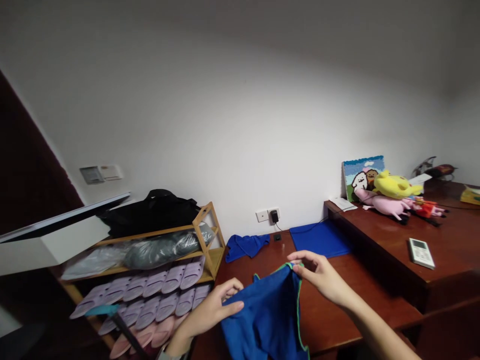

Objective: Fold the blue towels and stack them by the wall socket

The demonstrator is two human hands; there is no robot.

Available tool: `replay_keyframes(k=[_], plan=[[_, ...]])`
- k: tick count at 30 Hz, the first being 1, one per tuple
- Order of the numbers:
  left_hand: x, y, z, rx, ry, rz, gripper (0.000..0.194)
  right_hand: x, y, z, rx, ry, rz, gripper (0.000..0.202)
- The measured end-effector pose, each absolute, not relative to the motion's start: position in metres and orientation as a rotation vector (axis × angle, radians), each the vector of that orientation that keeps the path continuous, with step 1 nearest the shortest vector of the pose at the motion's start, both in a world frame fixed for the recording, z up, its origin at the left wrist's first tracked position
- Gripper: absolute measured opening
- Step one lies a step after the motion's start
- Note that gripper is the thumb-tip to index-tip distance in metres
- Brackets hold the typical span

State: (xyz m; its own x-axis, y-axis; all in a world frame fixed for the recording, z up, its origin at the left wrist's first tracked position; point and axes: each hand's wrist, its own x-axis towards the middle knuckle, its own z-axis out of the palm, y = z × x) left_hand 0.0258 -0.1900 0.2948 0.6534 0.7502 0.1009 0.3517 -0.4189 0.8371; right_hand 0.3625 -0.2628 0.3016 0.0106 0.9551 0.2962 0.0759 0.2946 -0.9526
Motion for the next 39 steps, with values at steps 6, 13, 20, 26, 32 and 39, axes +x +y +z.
replay_keyframes(k=[6, 13, 20, 26, 32, 39], plan=[[-0.009, -0.173, 0.268, 1.956, 0.946, 0.545, 0.038, 0.389, -0.263, 0.295, -1.168, -1.39, 0.649, 0.052], [-0.015, -0.176, 0.266, 1.671, 0.934, 0.83, 0.046, 0.403, -0.255, 0.282, -1.203, -1.447, 0.491, 0.049], [0.079, -0.213, 0.296, 1.687, 0.692, 0.976, 0.037, 0.32, -0.264, 0.303, -1.223, -1.711, 0.656, 0.041], [0.108, -0.224, 0.301, 1.537, 0.562, 1.052, 0.045, 0.301, -0.265, 0.319, -1.179, -1.883, 0.732, 0.028], [0.118, -0.217, 0.282, 1.506, 0.604, 1.176, 0.044, 0.303, -0.255, 0.307, -1.125, -1.996, 0.639, 0.035], [0.121, -0.212, 0.183, 1.597, 0.783, 1.122, 0.063, 0.32, -0.249, 0.31, -1.128, -1.74, 0.345, 0.044]])
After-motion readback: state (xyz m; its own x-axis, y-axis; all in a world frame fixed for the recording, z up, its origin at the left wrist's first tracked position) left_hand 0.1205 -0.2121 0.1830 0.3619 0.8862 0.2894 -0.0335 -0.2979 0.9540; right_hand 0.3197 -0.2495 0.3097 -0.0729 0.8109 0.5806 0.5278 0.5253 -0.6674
